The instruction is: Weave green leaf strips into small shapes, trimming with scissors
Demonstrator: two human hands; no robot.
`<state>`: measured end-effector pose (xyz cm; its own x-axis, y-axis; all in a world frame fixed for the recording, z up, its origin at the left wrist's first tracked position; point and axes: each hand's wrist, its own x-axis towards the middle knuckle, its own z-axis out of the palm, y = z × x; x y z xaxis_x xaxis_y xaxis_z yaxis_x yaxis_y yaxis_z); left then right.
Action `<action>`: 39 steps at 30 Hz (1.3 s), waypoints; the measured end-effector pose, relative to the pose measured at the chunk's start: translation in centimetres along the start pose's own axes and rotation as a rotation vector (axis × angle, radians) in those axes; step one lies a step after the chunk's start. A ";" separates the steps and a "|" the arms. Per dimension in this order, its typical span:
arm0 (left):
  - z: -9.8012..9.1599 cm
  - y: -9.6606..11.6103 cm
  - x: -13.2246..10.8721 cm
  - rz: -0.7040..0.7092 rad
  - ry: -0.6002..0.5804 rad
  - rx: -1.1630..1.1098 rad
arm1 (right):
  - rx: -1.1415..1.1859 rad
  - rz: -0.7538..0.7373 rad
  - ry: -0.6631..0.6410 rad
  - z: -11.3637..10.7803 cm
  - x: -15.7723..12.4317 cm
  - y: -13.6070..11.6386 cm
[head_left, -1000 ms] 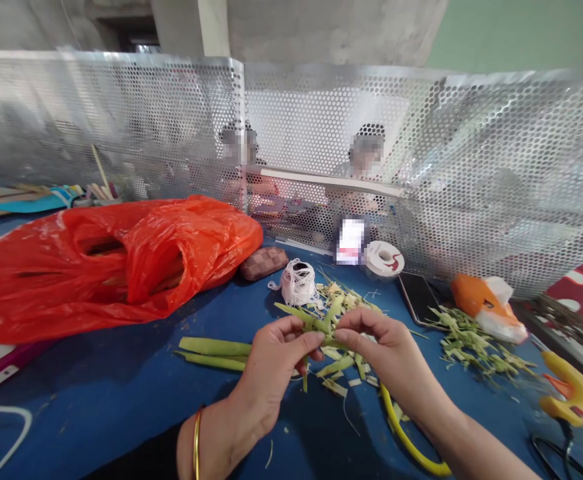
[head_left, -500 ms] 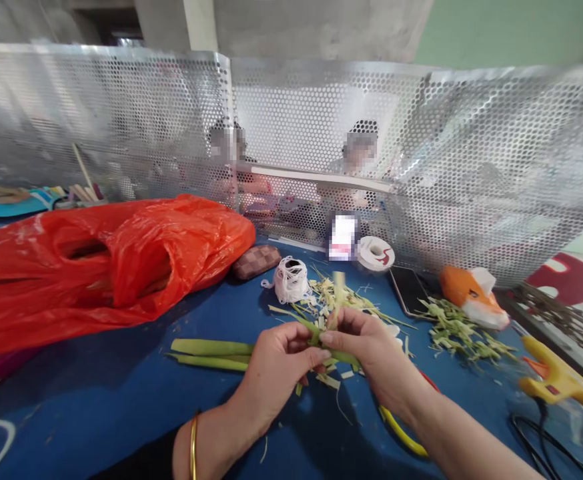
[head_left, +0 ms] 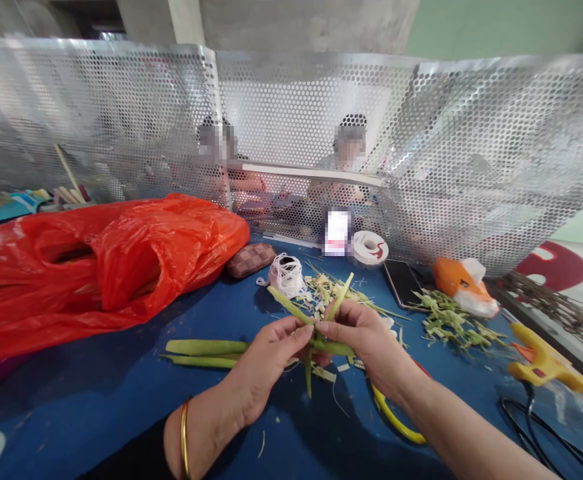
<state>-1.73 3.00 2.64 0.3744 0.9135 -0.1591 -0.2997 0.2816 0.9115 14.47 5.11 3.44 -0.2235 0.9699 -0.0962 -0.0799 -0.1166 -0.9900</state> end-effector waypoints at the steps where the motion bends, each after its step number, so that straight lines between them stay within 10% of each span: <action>1: 0.1 0.0 0.0 0.006 0.000 -0.004 | -0.018 -0.006 0.006 0.0 0.0 -0.1; 39: 0.4 -0.3 -0.5 -0.223 -0.059 -0.009 | -0.420 -0.195 0.202 -0.4 0.2 0.1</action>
<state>-1.47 2.29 2.62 0.4827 0.8097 -0.3338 -0.2118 0.4777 0.8526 14.78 5.39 3.23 -0.0478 0.9919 0.1178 0.3055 0.1268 -0.9437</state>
